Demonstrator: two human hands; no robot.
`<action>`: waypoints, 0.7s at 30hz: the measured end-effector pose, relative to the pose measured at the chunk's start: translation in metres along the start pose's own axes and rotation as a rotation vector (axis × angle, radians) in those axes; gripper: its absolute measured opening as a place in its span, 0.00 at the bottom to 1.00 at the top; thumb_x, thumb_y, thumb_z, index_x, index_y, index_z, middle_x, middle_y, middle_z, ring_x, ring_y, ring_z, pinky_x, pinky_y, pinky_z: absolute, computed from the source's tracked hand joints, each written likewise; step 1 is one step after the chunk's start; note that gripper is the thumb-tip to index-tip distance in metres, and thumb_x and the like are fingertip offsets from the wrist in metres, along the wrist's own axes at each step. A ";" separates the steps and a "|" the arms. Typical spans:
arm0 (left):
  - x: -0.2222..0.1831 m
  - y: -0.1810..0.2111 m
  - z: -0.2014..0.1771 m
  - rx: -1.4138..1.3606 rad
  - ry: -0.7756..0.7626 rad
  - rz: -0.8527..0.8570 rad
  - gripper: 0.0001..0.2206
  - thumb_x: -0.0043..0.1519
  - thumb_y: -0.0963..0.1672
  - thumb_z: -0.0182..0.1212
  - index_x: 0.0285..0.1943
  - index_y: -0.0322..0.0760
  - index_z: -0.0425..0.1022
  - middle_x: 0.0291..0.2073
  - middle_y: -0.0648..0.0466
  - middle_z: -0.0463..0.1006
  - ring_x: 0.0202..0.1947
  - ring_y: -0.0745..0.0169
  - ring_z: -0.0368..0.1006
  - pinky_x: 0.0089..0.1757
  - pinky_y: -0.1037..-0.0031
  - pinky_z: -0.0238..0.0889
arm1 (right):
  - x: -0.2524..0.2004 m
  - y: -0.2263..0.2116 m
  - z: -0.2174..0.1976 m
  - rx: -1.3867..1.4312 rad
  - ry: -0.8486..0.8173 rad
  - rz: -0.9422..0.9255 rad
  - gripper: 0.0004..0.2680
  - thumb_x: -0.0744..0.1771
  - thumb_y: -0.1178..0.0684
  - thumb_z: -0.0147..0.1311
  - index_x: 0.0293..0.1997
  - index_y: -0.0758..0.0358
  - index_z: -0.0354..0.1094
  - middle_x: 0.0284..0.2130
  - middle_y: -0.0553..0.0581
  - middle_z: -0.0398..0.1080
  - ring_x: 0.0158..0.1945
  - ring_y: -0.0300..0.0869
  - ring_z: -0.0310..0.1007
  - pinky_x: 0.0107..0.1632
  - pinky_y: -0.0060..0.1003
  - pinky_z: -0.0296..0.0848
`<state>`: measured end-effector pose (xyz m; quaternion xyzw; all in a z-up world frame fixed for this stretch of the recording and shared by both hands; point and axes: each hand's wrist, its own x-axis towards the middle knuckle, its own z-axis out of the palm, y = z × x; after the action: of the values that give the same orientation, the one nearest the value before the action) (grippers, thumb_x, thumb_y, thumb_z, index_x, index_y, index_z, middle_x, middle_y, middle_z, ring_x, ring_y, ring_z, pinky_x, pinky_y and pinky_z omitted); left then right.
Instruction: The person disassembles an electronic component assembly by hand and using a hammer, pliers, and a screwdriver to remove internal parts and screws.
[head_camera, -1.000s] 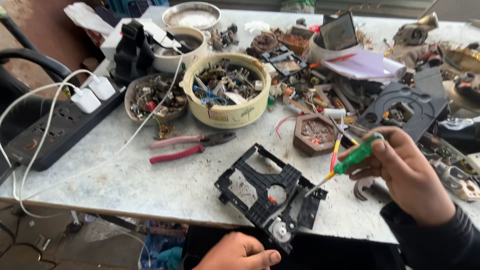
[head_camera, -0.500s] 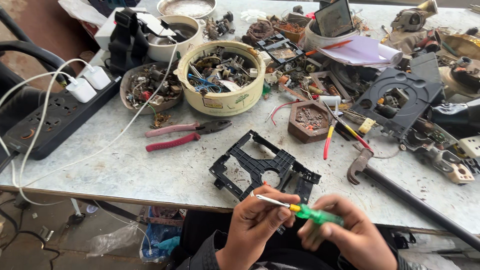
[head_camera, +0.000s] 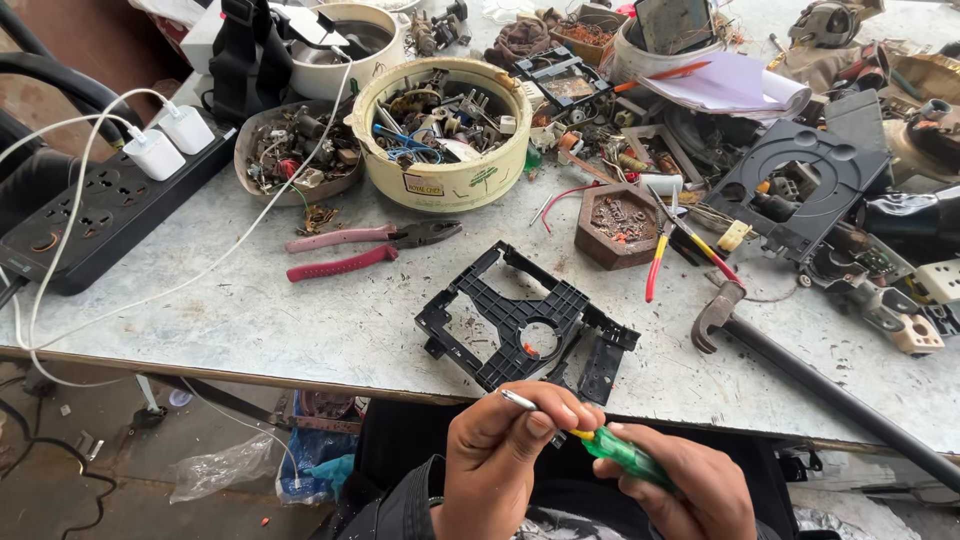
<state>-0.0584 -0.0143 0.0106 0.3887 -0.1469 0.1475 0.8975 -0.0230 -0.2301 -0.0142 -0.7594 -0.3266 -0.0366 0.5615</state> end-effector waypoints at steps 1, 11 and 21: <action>0.000 0.000 0.000 -0.026 0.002 0.000 0.08 0.70 0.41 0.57 0.45 0.26 0.78 0.40 0.45 0.80 0.47 0.52 0.79 0.54 0.55 0.73 | -0.001 -0.002 0.002 -0.069 0.047 -0.018 0.15 0.65 0.52 0.59 0.55 0.68 0.73 0.33 0.58 0.81 0.37 0.43 0.85 0.43 0.37 0.85; 0.013 0.007 -0.014 0.147 -0.070 -0.143 0.08 0.69 0.40 0.61 0.50 0.25 0.80 0.44 0.41 0.83 0.48 0.56 0.81 0.52 0.66 0.75 | 0.005 0.017 -0.007 0.465 -0.202 0.350 0.15 0.68 0.51 0.53 0.54 0.76 0.72 0.29 0.63 0.79 0.34 0.45 0.80 0.40 0.40 0.79; 0.005 -0.012 0.006 -0.021 -0.078 -0.406 0.16 0.71 0.48 0.48 0.51 0.31 0.76 0.41 0.54 0.81 0.47 0.64 0.79 0.56 0.68 0.69 | -0.010 0.048 0.012 1.126 -0.329 0.705 0.16 0.73 0.47 0.47 0.58 0.76 0.63 0.24 0.55 0.60 0.20 0.35 0.54 0.23 0.29 0.53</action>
<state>-0.0498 -0.0257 0.0087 0.4064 -0.1018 -0.0531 0.9065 -0.0095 -0.2314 -0.0627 -0.4085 -0.1100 0.4399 0.7922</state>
